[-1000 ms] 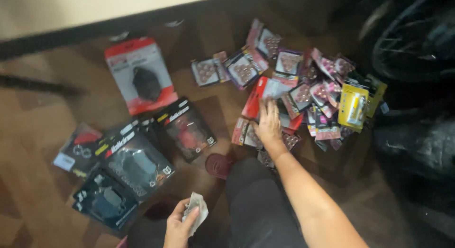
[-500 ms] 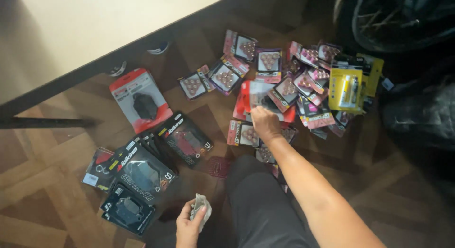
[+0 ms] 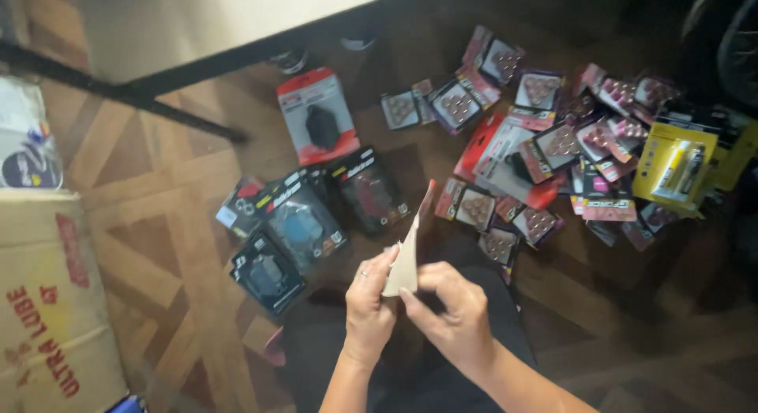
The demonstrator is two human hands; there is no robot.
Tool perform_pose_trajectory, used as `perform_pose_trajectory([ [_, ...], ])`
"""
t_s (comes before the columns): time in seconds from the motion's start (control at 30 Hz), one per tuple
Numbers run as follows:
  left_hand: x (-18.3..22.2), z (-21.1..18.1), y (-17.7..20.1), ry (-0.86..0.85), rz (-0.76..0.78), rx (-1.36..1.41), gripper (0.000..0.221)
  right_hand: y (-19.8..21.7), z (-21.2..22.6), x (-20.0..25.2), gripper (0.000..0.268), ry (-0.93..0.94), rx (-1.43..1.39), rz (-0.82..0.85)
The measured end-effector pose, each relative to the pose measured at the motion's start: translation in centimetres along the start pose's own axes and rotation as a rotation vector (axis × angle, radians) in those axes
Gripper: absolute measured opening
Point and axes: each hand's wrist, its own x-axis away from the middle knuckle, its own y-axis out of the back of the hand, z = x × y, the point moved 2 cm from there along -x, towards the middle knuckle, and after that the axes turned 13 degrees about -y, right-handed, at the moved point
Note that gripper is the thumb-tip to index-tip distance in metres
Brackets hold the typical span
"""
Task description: The person organizes motorcycle spare parts in their retail packaging by picking up each package from the floor, wiping it with a cloth, then placing it back on the floor, eventually stacking and aligning the packages on a table.
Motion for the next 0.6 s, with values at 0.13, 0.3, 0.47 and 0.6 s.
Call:
perform_pose_trajectory([
  [0.13, 2.3, 0.9, 0.8, 0.531, -0.066, 0.478, 0.028, 0.8, 0.7, -1.8, 0.043, 0.105, 0.138, -0.061],
  [0.3, 2.4, 0.0, 2.0, 0.785, -0.172, 0.943, 0.029, 1.9, -8.6, 2.0, 0.059, -0.884, -0.549, 0.417],
  [0.47, 4.1, 1.0, 1.8, 0.808, -0.307, 0.686, 0.028, 1.2, -10.9, 5.3, 0.044, -1.12, -0.755, 0.524],
  [0.6, 2.7, -2.7, 2.5, 0.598, -0.348, 0.29, 0.027, 0.1, -11.4, 4.1, 0.041, -1.096, -0.774, 0.367],
])
